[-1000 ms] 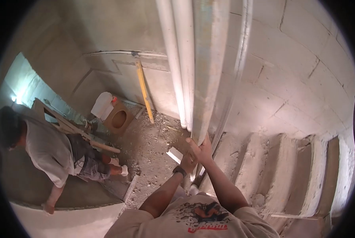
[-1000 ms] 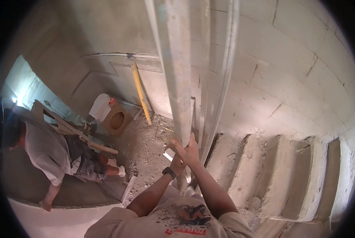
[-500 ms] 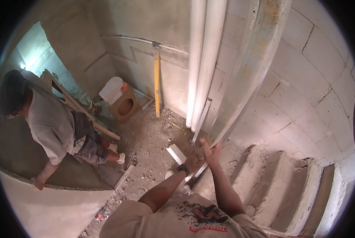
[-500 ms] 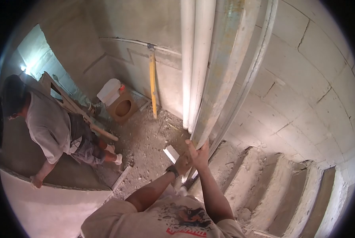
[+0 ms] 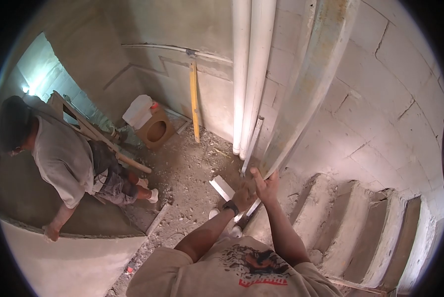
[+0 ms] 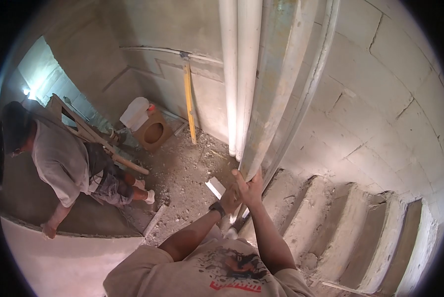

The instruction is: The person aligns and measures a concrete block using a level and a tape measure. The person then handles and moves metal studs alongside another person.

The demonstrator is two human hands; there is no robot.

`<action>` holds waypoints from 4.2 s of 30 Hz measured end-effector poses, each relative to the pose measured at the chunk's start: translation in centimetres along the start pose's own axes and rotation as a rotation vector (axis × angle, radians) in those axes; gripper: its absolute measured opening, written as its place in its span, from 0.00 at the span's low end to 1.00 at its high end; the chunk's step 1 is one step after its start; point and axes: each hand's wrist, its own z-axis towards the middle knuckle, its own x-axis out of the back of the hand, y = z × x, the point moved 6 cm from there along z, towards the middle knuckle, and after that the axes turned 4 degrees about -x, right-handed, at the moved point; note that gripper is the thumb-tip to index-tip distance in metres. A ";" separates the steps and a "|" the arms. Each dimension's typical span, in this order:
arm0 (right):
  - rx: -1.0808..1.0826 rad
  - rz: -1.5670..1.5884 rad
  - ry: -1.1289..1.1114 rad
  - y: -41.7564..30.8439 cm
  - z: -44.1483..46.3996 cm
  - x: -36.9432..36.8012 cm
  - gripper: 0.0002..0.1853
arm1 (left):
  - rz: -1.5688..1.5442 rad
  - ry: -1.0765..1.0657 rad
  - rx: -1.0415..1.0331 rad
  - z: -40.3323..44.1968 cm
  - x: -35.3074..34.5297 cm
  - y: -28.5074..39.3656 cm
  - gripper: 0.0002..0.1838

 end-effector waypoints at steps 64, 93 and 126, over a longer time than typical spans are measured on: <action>0.078 0.003 0.064 -0.1 -0.1 0.1 0.21 | -0.001 -0.044 0.061 -0.2 0.5 0.7 0.34; 0.117 -0.109 -0.050 -3.0 -0.2 -6.1 0.11 | -0.264 0.193 0.041 -2.4 3.9 -2.3 0.25; -0.045 -0.002 0.167 -4.9 1.7 -16.1 0.09 | -0.269 -0.053 -0.002 -1.3 13.1 -10.1 0.31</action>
